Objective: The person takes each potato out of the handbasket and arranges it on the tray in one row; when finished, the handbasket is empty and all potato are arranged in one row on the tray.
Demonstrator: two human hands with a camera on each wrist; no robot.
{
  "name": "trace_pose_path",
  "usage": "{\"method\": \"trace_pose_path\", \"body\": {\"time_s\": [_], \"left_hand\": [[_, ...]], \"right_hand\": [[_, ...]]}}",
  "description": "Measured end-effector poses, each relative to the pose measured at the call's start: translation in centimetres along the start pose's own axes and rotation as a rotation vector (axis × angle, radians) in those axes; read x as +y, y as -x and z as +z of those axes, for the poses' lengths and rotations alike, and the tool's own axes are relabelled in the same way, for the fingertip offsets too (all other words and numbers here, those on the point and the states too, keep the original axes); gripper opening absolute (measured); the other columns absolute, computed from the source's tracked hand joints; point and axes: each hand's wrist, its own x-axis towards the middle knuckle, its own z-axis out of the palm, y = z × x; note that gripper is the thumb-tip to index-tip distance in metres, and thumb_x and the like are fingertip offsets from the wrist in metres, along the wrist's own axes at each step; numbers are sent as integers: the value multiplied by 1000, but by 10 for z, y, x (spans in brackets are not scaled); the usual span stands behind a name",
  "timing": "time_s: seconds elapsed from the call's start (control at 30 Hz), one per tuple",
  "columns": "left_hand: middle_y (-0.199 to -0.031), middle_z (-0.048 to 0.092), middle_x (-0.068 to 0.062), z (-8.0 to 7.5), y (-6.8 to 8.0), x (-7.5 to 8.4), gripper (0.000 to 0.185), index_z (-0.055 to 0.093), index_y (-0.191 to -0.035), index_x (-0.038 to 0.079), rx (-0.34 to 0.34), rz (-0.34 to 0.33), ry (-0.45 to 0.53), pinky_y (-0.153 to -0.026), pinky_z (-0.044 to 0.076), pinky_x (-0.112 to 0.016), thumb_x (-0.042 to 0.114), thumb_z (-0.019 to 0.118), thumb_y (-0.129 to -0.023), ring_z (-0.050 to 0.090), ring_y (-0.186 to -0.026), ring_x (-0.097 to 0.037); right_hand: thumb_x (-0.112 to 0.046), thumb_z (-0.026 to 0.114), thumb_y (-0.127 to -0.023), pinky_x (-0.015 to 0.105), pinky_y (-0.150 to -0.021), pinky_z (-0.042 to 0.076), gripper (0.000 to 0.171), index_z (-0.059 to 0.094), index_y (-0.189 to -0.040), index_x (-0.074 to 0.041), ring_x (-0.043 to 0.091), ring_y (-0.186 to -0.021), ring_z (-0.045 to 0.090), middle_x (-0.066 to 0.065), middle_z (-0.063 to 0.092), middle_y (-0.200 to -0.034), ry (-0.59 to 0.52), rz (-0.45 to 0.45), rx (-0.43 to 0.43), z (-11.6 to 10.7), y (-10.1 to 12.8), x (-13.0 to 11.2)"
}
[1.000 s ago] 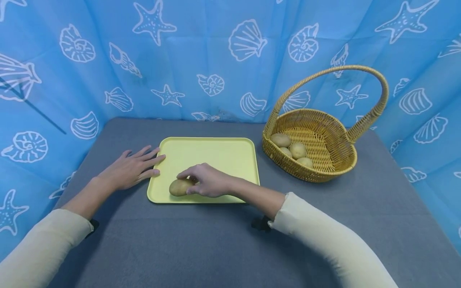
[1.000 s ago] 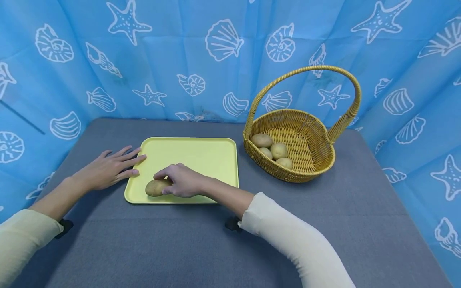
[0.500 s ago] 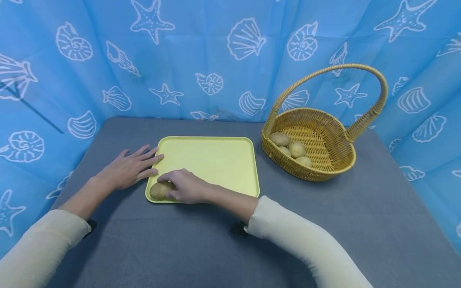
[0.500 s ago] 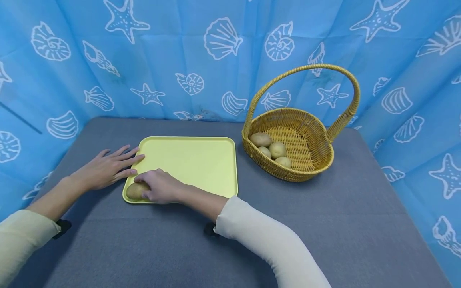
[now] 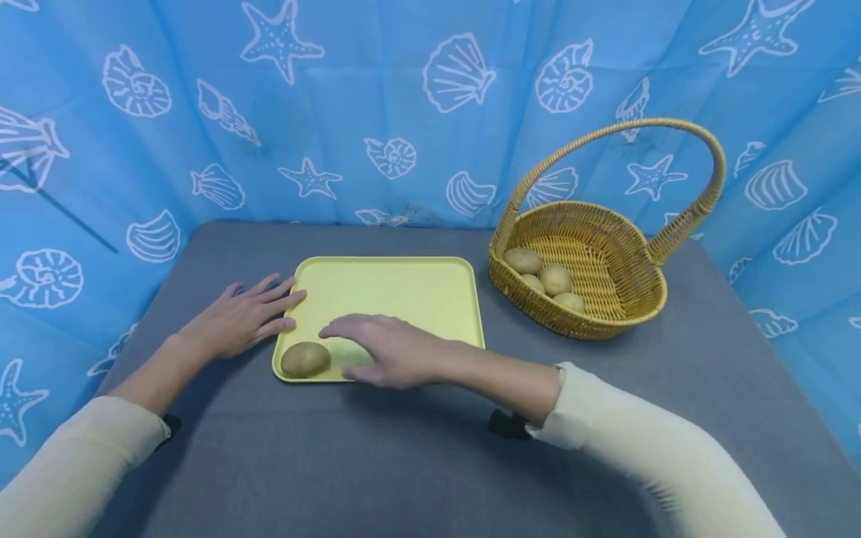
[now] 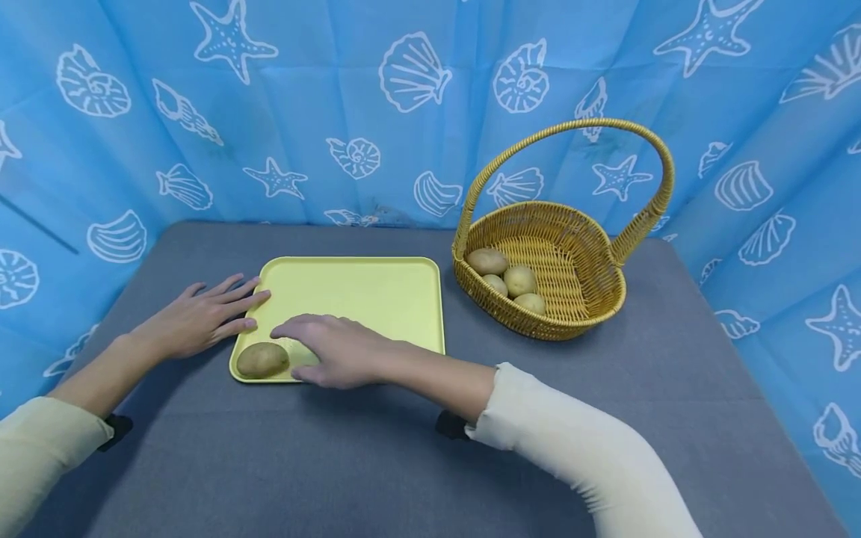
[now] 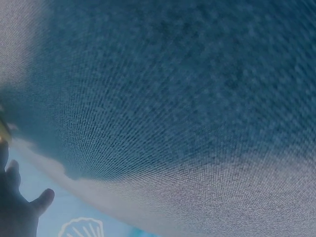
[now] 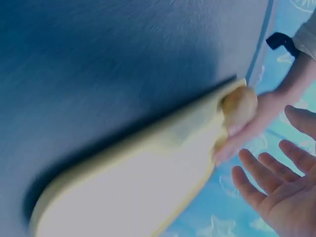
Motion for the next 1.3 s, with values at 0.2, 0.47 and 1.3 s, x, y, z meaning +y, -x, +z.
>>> {"method": "trace_pose_path", "body": {"time_s": [0.2, 0.47, 1.3], "left_hand": [[-163, 24, -14, 1, 2, 0, 62, 31, -158, 17, 3, 12, 18, -105, 22, -75, 48, 41, -106, 18, -149, -41], [-163, 24, -14, -1, 2, -1, 62, 30, -159, 17, -1, 2, 43, -105, 21, -75, 49, 40, -106, 17, -149, -41], [-163, 24, -13, -3, 1, 1, 61, 32, -158, 17, 2, 0, 51, -106, 21, -74, 48, 41, -106, 18, -149, -41]], "right_hand": [[-17, 72, -93, 37, -108, 42, 51, 55, -140, -8, 19, -131, 51, 4, 56, -142, 22, 37, 83, -40, 50, 22], [-17, 73, -93, 47, -95, 50, 52, 56, -141, -7, 24, -117, 60, 6, 62, -132, -12, 214, 133, -93, 117, 65], [-16, 68, -96, 25, -90, 52, 39, 62, -129, 4, 30, -113, 64, 18, 66, -126, -228, 486, 16, -139, 209, 167]]}}
